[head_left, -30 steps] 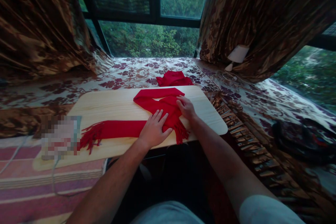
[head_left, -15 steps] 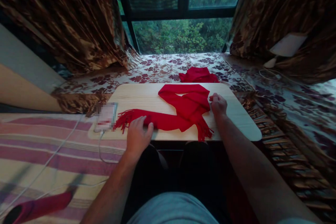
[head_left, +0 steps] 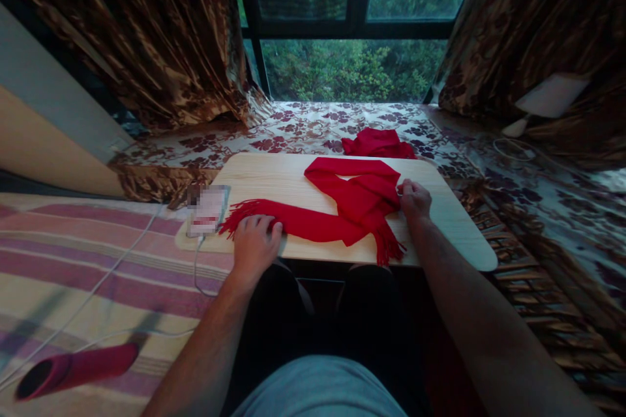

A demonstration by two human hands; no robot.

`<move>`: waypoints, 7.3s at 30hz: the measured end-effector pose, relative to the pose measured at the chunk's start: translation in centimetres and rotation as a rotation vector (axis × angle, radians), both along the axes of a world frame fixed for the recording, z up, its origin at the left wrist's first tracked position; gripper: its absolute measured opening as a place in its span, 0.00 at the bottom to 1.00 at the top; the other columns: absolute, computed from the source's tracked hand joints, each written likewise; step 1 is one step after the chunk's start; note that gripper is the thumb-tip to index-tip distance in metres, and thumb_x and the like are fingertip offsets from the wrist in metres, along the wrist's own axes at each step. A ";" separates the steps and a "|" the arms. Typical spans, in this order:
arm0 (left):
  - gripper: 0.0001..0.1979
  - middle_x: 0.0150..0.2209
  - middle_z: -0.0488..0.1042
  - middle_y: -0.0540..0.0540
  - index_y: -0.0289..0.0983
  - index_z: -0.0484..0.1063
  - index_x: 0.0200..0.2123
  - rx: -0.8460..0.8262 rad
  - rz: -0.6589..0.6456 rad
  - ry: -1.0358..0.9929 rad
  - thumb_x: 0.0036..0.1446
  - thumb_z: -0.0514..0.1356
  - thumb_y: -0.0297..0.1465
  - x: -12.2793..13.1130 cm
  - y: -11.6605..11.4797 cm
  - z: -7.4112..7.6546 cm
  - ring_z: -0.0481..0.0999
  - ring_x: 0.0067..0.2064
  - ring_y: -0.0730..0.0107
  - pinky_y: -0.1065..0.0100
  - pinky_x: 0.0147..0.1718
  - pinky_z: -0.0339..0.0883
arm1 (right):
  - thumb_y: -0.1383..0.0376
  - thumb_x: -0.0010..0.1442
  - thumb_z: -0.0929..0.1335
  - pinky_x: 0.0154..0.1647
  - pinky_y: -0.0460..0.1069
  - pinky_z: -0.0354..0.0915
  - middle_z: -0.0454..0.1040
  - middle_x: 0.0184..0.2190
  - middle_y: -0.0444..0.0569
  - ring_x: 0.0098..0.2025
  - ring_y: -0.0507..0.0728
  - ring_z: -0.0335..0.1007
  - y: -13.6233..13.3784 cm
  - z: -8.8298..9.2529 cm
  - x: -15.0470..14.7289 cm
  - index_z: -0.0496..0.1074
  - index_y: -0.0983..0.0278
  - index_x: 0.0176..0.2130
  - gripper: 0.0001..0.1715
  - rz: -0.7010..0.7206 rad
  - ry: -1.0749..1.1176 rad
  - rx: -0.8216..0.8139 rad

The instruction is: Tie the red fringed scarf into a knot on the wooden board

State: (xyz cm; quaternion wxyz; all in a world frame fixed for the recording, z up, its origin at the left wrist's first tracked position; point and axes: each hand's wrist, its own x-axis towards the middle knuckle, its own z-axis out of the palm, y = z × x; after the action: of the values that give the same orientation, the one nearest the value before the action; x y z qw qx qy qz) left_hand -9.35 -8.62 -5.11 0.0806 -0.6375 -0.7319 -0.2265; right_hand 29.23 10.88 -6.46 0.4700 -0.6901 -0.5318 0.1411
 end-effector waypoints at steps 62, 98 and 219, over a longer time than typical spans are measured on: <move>0.09 0.33 0.76 0.42 0.38 0.73 0.36 0.188 0.362 -0.395 0.55 0.56 0.34 -2.5 5.6 1.3 0.77 0.39 0.53 0.55 0.46 0.70 | 0.38 0.64 0.55 0.34 0.50 0.64 0.76 0.24 0.50 0.29 0.57 0.72 0.0 -0.3 0.0 0.72 0.61 0.27 0.37 0.000 0.225 0.075; 0.09 0.33 0.78 0.41 0.38 0.74 0.35 0.103 0.350 -0.413 0.56 0.56 0.35 -3.7 6.0 0.7 0.77 0.40 0.52 0.56 0.44 0.70 | 0.43 0.65 0.58 0.34 0.50 0.63 0.76 0.23 0.49 0.28 0.57 0.73 0.8 -1.4 0.2 0.74 0.61 0.27 0.32 0.000 0.257 0.098; 0.23 0.54 0.79 0.39 0.35 0.79 0.55 -0.118 -0.536 -0.258 0.59 0.55 0.23 12.0 14.5 2.8 0.78 0.56 0.56 0.62 0.60 0.65 | 0.74 0.57 0.63 0.64 0.53 0.64 0.78 0.55 0.45 0.57 0.57 0.73 -6.1 1.2 -5.9 0.78 0.58 0.55 0.30 0.481 -0.190 0.275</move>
State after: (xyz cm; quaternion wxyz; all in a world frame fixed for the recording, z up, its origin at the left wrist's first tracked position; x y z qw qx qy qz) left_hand 2.62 5.86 -2.28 -0.1130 -0.7776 -0.5536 -0.2760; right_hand 23.31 4.75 -5.24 0.4604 -0.4841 -0.7360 0.1099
